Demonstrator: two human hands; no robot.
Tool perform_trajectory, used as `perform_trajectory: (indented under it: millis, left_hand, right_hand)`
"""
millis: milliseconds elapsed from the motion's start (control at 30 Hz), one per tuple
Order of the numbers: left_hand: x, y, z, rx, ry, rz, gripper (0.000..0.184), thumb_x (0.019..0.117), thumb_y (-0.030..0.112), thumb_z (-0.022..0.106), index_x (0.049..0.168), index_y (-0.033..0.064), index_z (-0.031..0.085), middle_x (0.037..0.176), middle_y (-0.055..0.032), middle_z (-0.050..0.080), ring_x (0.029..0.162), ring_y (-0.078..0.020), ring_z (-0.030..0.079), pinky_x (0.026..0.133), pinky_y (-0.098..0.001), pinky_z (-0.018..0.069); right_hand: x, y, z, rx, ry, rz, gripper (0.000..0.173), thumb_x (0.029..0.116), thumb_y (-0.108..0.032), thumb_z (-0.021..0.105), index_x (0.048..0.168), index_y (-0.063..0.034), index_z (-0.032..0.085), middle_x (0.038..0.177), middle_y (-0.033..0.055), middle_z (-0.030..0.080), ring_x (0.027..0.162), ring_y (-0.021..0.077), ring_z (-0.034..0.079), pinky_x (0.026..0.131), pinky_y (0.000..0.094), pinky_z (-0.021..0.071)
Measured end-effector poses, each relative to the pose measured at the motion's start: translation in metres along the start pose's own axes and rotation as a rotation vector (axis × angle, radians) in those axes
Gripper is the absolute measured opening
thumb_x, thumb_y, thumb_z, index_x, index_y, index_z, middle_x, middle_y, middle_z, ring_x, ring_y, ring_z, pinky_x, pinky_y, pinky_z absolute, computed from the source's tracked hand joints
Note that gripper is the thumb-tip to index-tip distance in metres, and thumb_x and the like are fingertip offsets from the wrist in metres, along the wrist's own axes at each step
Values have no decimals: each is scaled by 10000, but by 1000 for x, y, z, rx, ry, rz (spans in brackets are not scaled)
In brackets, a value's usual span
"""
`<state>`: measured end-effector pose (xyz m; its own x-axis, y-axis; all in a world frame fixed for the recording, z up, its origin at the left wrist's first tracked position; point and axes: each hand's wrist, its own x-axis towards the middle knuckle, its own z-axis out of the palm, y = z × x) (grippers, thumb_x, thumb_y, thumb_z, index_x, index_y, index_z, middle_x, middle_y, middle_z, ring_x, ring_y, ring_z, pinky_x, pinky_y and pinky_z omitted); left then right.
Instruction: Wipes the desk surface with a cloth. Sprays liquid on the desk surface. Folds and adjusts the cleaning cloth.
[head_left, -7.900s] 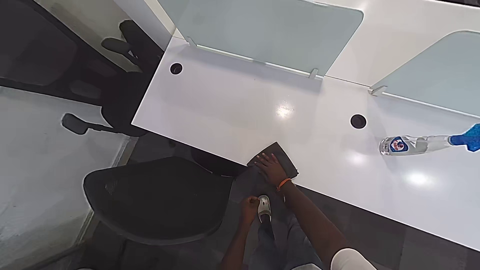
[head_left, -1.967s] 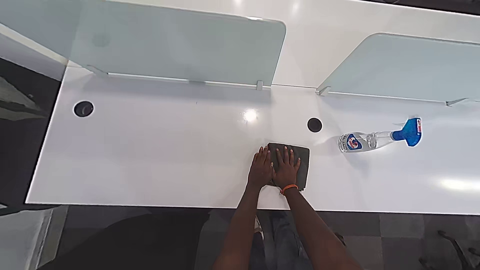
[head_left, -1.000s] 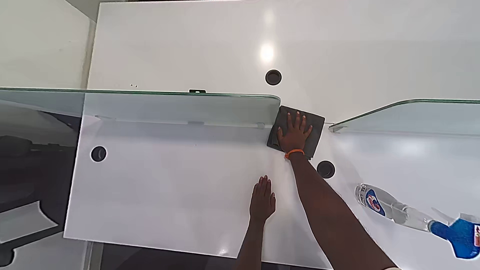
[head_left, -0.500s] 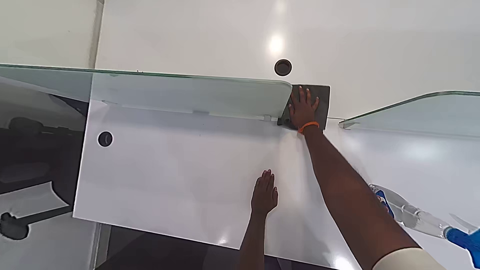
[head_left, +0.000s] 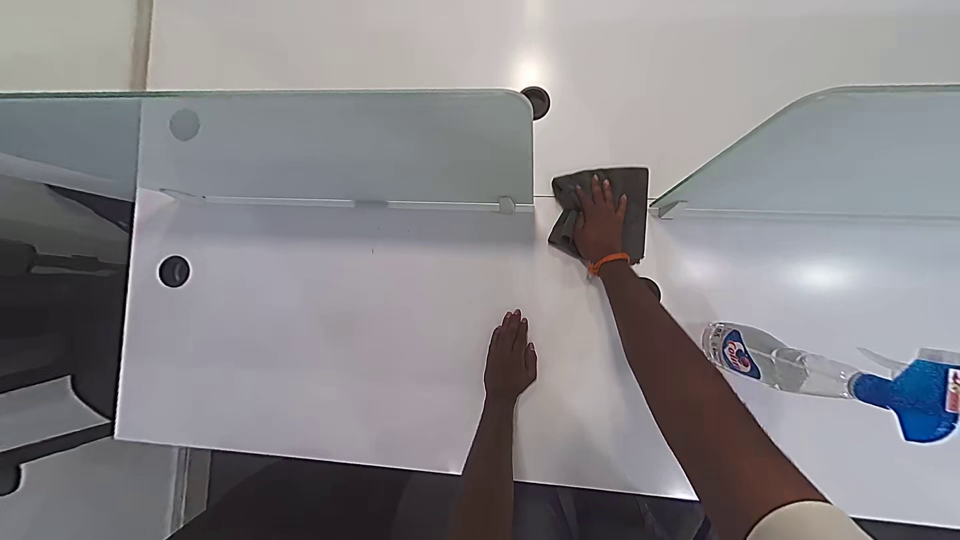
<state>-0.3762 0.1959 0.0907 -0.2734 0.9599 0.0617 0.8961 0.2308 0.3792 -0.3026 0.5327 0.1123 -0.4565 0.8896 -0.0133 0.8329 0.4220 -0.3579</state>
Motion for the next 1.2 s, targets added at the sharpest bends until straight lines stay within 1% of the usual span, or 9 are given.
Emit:
perform_trajectory:
  millis: [167, 333, 433, 600, 667, 800, 933, 1067, 1200]
  left_hand:
    - [0, -1, 3, 3, 13, 13, 547, 1021, 311, 337, 1467, 63, 533, 1582, -120, 458, 1500, -279, 377, 1222, -458, 306]
    - [0, 0, 2, 13, 5, 0, 545, 1018, 316, 341, 1464, 73, 539, 1584, -116, 455, 1502, -277, 374, 1224, -457, 303]
    - [0, -1, 2, 12, 16, 10, 540, 1017, 312, 350, 1454, 63, 547, 1577, -128, 462, 1501, -285, 374, 1225, -458, 305]
    - [0, -1, 2, 19, 3, 8, 547, 1016, 313, 342, 1458, 59, 541, 1578, -135, 459, 1502, -290, 371, 1227, -459, 295]
    - [1, -1, 1, 17, 1, 5, 548, 1015, 313, 343, 1457, 58, 542, 1574, -130, 466, 1500, -291, 375, 1225, -457, 299]
    - [1, 0, 0, 14, 17, 9, 546, 1019, 323, 342, 1447, 58, 555, 1567, -128, 476, 1493, -289, 388, 1216, -457, 317]
    - [1, 1, -1, 13, 23, 7, 540, 1011, 311, 355, 1442, 57, 558, 1563, -132, 480, 1488, -288, 395, 1213, -459, 322]
    - [2, 2, -3, 9, 14, 2, 537, 1016, 309, 343, 1439, 59, 561, 1561, -126, 483, 1486, -286, 397, 1215, -457, 315]
    - [2, 1, -1, 8, 23, 1, 538, 1016, 313, 346, 1445, 63, 556, 1561, -132, 482, 1490, -285, 392, 1218, -454, 314]
  right_hand:
    - [-102, 7, 0, 45, -19, -70, 563, 962, -123, 498, 1524, -138, 488, 1680, 127, 281, 1573, 341, 187, 1229, 682, 130]
    - [-188, 11, 0, 22, -63, -59, 532, 961, -139, 467, 1487, -152, 546, 1647, 116, 364, 1558, 313, 254, 1245, 613, 169]
    - [-241, 17, -4, 37, -76, -77, 547, 935, -122, 460, 1470, -158, 568, 1615, 115, 421, 1524, 334, 334, 1229, 622, 206]
    - [-334, 37, -17, 0, -74, -12, 550, 911, -119, 498, 1452, -152, 588, 1595, 121, 449, 1503, 350, 369, 1212, 638, 236]
    - [-353, 45, -17, -35, -59, 15, 555, 909, -148, 488, 1455, -148, 584, 1588, 130, 456, 1496, 365, 375, 1202, 645, 239]
    - [-342, 51, -11, -69, 1, 12, 560, 936, -217, 430, 1479, -159, 556, 1597, 155, 435, 1505, 393, 347, 1179, 704, 204]
    - [-306, 46, -13, 48, 91, 189, 534, 982, -175, 395, 1496, -101, 522, 1616, 262, 344, 1530, 441, 264, 1198, 720, 144]
    - [-254, 58, -13, 276, 367, 357, 495, 1024, -147, 322, 1455, -35, 538, 1581, 213, 431, 1514, 377, 336, 1231, 658, 161]
    - [-196, 65, -19, 282, 423, 390, 453, 1045, -140, 347, 1439, -45, 551, 1477, 169, 563, 1459, 350, 434, 1241, 607, 198]
